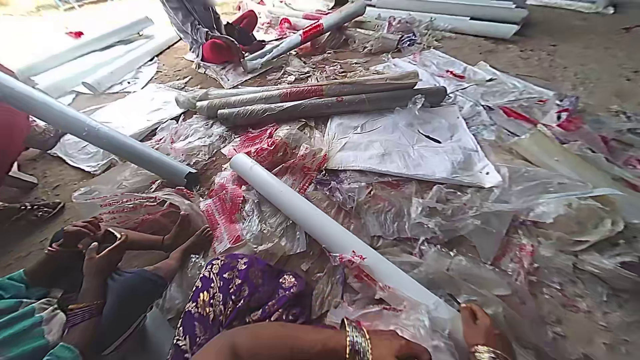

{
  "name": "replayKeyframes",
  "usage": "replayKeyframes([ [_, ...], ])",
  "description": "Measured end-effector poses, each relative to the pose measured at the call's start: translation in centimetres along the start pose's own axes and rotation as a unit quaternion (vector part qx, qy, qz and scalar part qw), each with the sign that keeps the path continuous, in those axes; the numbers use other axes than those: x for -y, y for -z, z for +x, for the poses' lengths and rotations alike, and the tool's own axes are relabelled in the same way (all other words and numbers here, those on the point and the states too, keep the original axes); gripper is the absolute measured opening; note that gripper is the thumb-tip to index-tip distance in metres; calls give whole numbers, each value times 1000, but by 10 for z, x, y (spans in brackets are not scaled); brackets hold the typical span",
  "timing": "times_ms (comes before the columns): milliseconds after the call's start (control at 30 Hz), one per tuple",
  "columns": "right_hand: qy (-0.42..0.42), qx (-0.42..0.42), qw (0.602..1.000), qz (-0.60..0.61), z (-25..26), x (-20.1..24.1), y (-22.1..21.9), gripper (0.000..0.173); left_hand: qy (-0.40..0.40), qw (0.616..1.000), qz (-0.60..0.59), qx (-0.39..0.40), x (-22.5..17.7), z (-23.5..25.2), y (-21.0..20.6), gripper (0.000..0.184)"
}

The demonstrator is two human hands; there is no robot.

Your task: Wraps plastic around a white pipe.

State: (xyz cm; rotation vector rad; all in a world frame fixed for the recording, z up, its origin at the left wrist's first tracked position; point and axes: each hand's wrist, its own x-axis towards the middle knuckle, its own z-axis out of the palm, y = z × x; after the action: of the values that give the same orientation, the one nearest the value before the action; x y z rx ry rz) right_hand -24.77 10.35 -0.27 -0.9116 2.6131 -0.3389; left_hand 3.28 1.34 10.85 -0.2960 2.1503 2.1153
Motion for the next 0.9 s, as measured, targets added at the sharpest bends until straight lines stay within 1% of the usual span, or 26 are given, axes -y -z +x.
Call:
replayKeyframes([
  [33,-8,4,1000,-6,-4,-1,-2,37,6,999,47,6,0,-4,1,34],
  [67,-16,11,1000,-18,-6,-2,0,37,15,997,80,-8,2,-5,7,36],
  [133,-20,13,999,-26,-4,2,6,37,38,988,118,-88,8,-6,36,41],
  [200,-28,16,999,-36,-5,8,14,37,70,967,169,-179,17,-6,69,42],
  [267,-35,25,998,-44,-7,13,17,37,108,941,217,-234,22,-8,93,41],
  [300,-34,29,998,-46,-7,14,17,37,130,931,236,-245,22,-9,101,41],
  [367,-36,32,998,-47,-5,14,16,37,178,916,269,-237,20,-7,110,40],
  [433,-39,33,997,-49,-6,13,15,37,260,897,298,-198,14,-1,113,47],
  [467,-39,32,997,-50,-7,13,15,37,288,884,313,-195,14,2,112,49],
  [500,-39,31,997,-51,-7,14,16,37,296,871,331,-208,16,3,111,49],
  [567,-40,32,997,-51,-6,14,17,37,274,854,366,-247,27,2,114,51],
  [667,-38,33,998,-49,-6,14,16,37,245,842,387,-284,42,-3,116,54],
  [733,-37,33,998,-46,-4,13,15,37,228,852,382,-277,48,-4,115,53],
  [800,-37,35,998,-44,-5,13,15,37,217,863,382,-249,53,-4,110,48],
  [900,-37,33,998,-43,-5,12,15,37,199,851,398,-277,60,4,95,52],
])
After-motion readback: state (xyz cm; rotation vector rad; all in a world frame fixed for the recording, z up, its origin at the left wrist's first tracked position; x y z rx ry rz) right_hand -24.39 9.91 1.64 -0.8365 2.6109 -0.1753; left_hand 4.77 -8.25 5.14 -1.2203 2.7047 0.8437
